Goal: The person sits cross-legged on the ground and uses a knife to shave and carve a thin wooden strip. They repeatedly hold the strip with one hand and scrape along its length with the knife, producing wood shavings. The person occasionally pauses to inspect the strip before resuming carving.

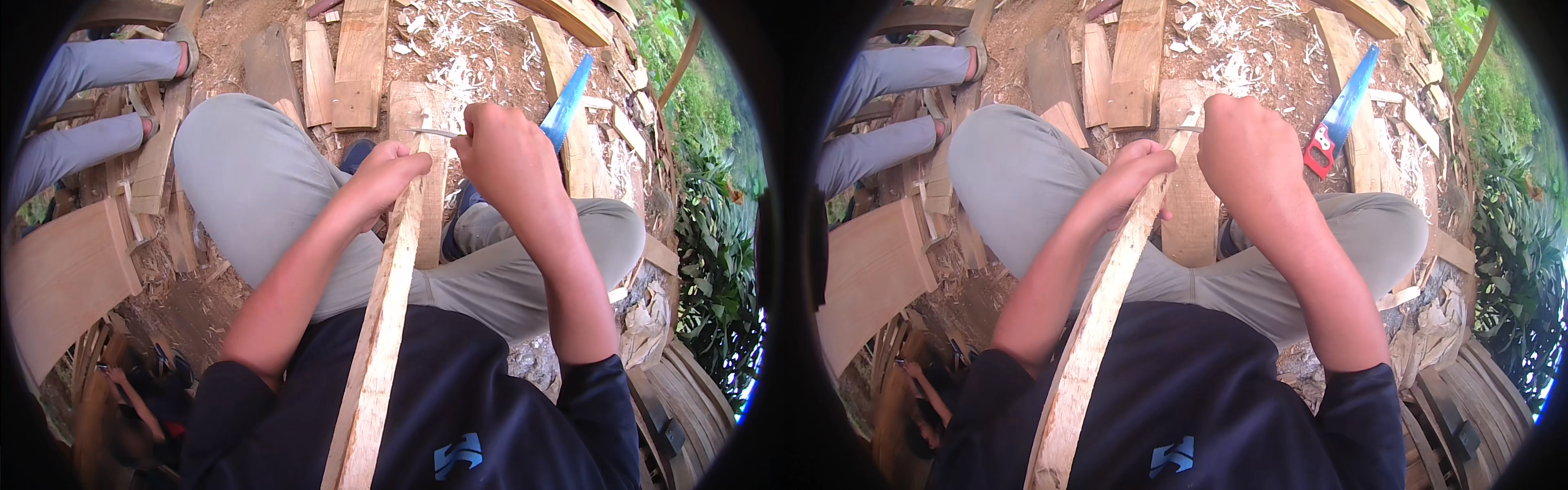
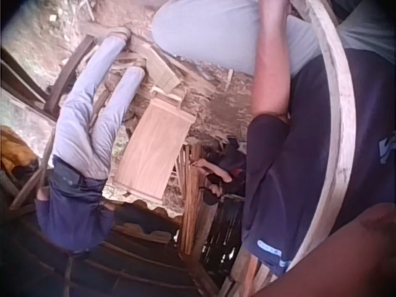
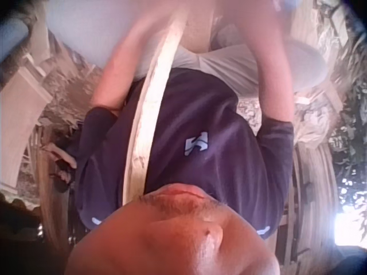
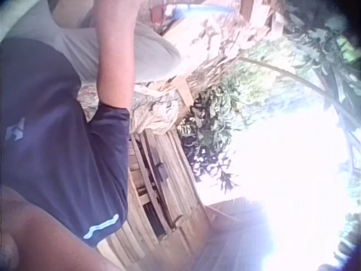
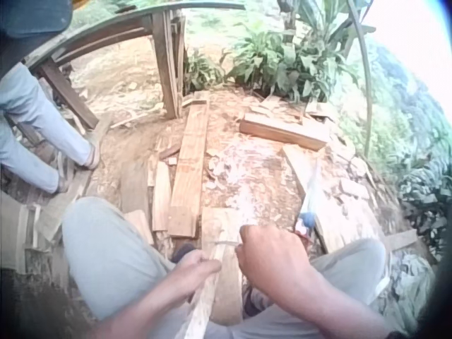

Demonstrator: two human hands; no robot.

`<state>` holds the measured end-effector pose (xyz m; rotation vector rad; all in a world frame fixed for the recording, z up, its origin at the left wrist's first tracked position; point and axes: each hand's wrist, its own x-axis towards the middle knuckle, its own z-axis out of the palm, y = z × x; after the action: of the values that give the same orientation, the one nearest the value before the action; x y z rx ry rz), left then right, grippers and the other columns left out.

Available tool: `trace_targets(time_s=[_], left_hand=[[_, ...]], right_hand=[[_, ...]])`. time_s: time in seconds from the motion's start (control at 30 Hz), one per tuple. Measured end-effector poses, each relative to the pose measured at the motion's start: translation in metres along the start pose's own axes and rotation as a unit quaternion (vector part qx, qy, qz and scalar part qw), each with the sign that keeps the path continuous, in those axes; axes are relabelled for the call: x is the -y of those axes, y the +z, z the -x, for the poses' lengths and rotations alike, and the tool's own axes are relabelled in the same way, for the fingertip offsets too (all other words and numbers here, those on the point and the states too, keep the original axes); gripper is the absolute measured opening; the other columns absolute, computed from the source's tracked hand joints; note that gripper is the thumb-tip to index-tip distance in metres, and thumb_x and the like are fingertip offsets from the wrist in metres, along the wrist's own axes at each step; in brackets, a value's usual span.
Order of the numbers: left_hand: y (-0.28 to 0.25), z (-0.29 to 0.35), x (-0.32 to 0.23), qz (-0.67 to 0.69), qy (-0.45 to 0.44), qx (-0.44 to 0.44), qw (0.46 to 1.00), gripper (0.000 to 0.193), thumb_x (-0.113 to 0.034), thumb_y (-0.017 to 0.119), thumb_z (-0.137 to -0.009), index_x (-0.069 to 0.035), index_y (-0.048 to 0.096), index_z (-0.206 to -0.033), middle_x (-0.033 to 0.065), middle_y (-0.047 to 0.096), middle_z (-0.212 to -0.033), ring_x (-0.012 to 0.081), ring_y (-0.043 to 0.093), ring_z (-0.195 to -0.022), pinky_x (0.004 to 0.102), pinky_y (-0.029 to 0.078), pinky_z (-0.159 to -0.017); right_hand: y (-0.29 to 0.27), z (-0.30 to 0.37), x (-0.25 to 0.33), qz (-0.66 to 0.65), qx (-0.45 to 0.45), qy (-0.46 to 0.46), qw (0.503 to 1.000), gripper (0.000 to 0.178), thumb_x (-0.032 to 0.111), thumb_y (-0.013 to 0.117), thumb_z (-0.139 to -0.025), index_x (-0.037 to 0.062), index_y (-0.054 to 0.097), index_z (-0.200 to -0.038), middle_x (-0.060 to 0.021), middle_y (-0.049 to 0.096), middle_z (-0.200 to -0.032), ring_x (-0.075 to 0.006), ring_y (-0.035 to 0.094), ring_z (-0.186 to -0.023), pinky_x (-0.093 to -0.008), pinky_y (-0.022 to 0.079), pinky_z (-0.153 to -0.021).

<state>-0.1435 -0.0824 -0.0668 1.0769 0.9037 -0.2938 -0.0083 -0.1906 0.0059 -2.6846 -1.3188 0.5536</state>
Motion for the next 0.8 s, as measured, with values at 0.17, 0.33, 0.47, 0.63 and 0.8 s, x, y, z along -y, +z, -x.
trace_targets(time_s=[0.17, 0.33, 0.47, 0.63, 0.8], left_hand=[[-0.001, -0.006, 0.002, -0.024, -0.011, 0.000, 1.000, 0.028, -0.020, 0.064, -0.087, -0.001, 0.049, -0.101, 0.0079, 0.053, -0.091, 0.0153, 0.059, -0.073, 0.0364, 0.059, -0.051], [-0.006, -0.011, 0.006, -0.018, -0.016, 0.015, 1.000, 0.029, -0.020, 0.064, -0.086, 0.000, 0.050, -0.102, 0.0084, 0.054, -0.092, 0.0164, 0.060, -0.072, 0.0360, 0.059, -0.051], [-0.009, -0.017, 0.007, -0.021, -0.013, 0.046, 0.999, 0.027, -0.018, 0.063, -0.086, 0.001, 0.051, -0.101, 0.0075, 0.054, -0.089, 0.0166, 0.061, -0.069, 0.0353, 0.059, -0.050], [-0.006, -0.016, 0.011, -0.001, -0.011, 0.029, 1.000, 0.025, -0.019, 0.062, -0.085, 0.001, 0.052, -0.097, 0.0065, 0.054, -0.084, 0.0159, 0.060, -0.067, 0.0354, 0.059, -0.050], [-0.008, -0.014, 0.009, 0.007, -0.003, 0.030, 1.000, 0.029, -0.020, 0.064, -0.084, 0.001, 0.051, -0.099, 0.0067, 0.053, -0.084, 0.0154, 0.058, -0.065, 0.0355, 0.059, -0.050]], right_hand=[[0.000, -0.010, 0.009, 0.021, 0.003, 0.005, 1.000, 0.011, 0.011, 0.065, -0.083, -0.0003, 0.066, -0.086, -0.0230, 0.069, -0.082, -0.0389, 0.071, -0.083, -0.0461, 0.058, -0.072], [0.016, -0.015, 0.017, 0.029, 0.007, 0.007, 1.000, 0.017, 0.017, 0.068, -0.084, -0.0002, 0.069, -0.085, -0.0247, 0.069, -0.081, -0.0412, 0.070, -0.081, -0.0478, 0.056, -0.074], [0.042, -0.017, 0.010, 0.021, -0.016, -0.004, 1.000, 0.019, 0.019, 0.068, -0.084, 0.0009, 0.068, -0.082, -0.0246, 0.068, -0.078, -0.0409, 0.069, -0.076, -0.0486, 0.056, -0.072], [0.057, -0.020, -0.008, -0.077, -0.015, 0.009, 0.997, 0.018, 0.020, 0.067, -0.084, 0.0021, 0.068, -0.082, -0.0229, 0.068, -0.075, -0.0407, 0.069, -0.075, -0.0484, 0.055, -0.070], [0.074, -0.024, -0.022, -0.169, -0.023, 0.040, 0.985, 0.023, 0.027, 0.071, -0.084, 0.0037, 0.072, -0.084, -0.0215, 0.068, -0.071, -0.0394, 0.069, -0.072, -0.0463, 0.055, -0.068]])
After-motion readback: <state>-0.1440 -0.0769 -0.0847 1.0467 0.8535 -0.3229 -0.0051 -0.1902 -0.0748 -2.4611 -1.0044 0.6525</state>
